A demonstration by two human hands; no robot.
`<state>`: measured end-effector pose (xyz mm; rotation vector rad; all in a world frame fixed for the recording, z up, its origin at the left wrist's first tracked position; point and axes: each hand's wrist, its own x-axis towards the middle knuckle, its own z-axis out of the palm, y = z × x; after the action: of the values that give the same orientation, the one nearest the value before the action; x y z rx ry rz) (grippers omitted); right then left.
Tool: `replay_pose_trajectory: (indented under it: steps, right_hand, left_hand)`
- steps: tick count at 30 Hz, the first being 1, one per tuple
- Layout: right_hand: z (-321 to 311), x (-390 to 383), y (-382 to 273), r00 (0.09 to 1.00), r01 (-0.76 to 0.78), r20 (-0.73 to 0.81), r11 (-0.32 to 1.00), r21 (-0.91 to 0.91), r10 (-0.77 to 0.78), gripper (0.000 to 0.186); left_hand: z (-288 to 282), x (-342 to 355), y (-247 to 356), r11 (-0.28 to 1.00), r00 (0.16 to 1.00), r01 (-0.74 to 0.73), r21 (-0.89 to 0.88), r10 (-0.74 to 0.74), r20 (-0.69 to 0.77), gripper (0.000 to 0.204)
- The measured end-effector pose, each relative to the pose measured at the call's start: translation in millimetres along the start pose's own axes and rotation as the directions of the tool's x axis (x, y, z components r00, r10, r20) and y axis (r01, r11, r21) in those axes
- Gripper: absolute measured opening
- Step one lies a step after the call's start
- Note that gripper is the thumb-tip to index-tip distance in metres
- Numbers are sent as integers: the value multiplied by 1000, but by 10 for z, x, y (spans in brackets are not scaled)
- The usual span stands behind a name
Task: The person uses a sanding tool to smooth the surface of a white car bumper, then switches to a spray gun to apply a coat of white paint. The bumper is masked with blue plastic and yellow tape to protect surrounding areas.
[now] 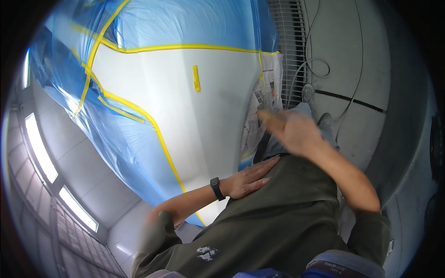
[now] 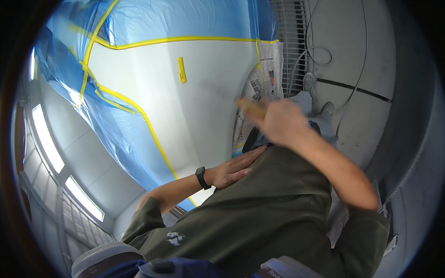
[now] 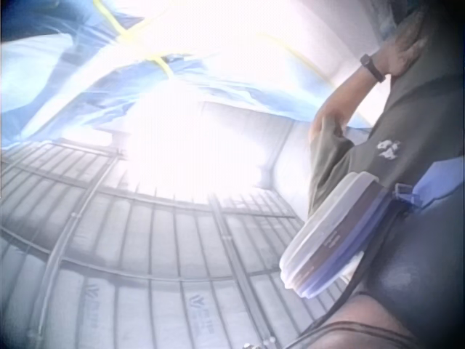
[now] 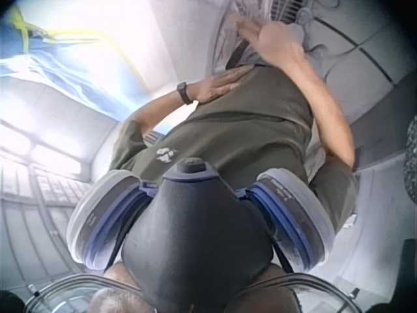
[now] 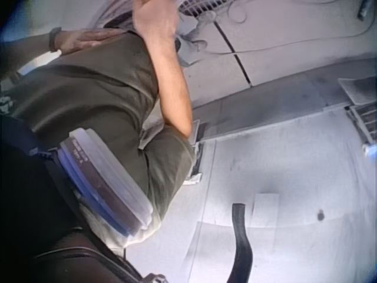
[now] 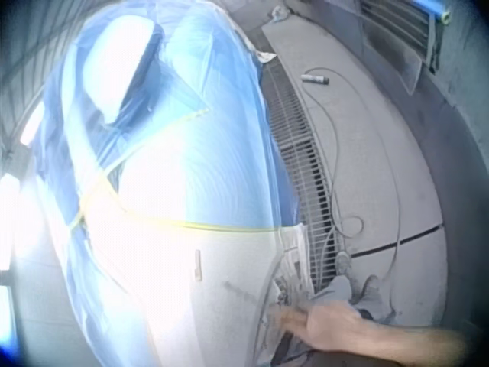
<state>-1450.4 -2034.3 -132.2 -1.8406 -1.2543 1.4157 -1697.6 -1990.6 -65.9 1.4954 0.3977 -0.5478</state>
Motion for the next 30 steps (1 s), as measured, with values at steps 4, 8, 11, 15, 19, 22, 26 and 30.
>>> replay_pose_trajectory:
  steps: [4,8,11,15,19,22,26,30]
  right_hand:
    - [-94,6,-44,990,129,-46,987,-92,-134,64]
    - [-122,106,-65,998,-59,7,998,-9,59,63]
    - [-141,122,-91,994,85,-64,996,-6,-85,55]
    - [-181,165,-111,987,89,-136,995,41,-82,51]
    - [-232,160,-141,991,127,-52,992,19,-125,51]
    - [-273,169,-156,995,103,-10,994,44,-103,51]
    - [-327,205,-175,997,20,-72,999,27,-18,54]
    - [-323,210,-214,997,51,-60,998,35,-49,54]
  left_hand:
    - [47,4,-9,1000,999,0,11,0,-39,72]
    - [71,2,-46,1000,999,9,7,-9,-44,73]
    - [79,22,-63,1000,999,12,-12,-13,-45,74]
    - [69,85,-68,1000,999,15,-10,-16,-29,75]
    - [58,101,-65,1000,999,19,10,-18,-45,76]
    - [50,101,-57,1000,999,21,3,-21,-35,76]
    - [46,112,-53,999,998,35,-2,-35,-56,77]
    - [13,151,-66,999,999,36,-18,-37,-38,78]
